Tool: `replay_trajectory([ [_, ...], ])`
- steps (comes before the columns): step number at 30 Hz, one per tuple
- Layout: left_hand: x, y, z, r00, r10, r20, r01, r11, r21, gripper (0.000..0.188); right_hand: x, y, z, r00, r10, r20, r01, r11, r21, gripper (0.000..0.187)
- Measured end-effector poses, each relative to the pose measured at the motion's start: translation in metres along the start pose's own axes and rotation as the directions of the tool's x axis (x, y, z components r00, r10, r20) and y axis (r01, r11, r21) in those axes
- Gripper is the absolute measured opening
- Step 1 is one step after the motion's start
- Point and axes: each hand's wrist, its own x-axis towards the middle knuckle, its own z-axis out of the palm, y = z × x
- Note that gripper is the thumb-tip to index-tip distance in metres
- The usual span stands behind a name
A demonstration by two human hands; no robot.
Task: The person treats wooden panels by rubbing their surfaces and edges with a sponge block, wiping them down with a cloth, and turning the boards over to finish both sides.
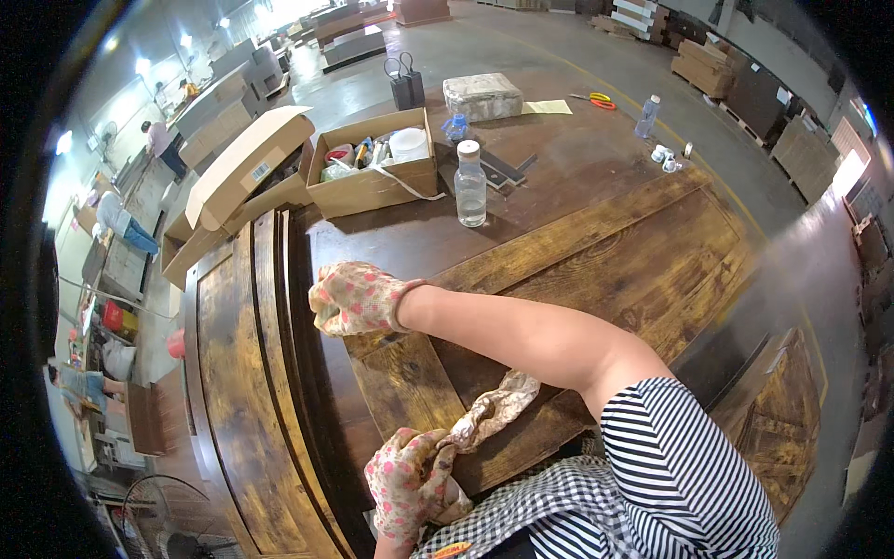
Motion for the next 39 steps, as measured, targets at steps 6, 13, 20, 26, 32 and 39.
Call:
replay_trajectory([
  [6,-0.001,-0.002,0.002,1.000,-0.012,-0.012,0.012,0.999,-0.040,0.019,-0.070,0.043,-0.079,0.999,0.013,0.034,-0.010,0.995,-0.094,0.023],
  [13,0.006,-0.002,-0.006,0.997,0.020,0.069,-0.018,1.000,-0.024,0.021,-0.156,0.066,-0.200,0.861,0.488,-0.142,-0.477,0.677,-0.560,0.029],
  [20,0.023,0.010,-0.010,0.949,-0.281,0.143,0.312,0.903,-0.294,0.012,-0.141,0.092,-0.144,0.995,0.087,-0.053,-0.092,0.991,-0.099,0.029],
  [26,0.025,0.015,0.004,0.791,-0.611,0.029,0.583,0.738,-0.341,0.019,-0.245,0.166,-0.270,0.979,0.202,-0.004,-0.201,0.972,-0.126,0.027],
  [32,0.002,-0.026,0.016,0.696,-0.706,-0.129,0.537,0.632,-0.559,0.042,-0.367,0.250,-0.403,0.886,0.458,-0.069,-0.463,0.874,-0.145,0.031],
  [39,0.039,-0.021,0.047,0.718,-0.571,-0.399,0.537,0.818,-0.206,0.033,-0.465,0.319,-0.502,0.709,0.615,-0.346,-0.696,0.530,-0.485,0.036],
])
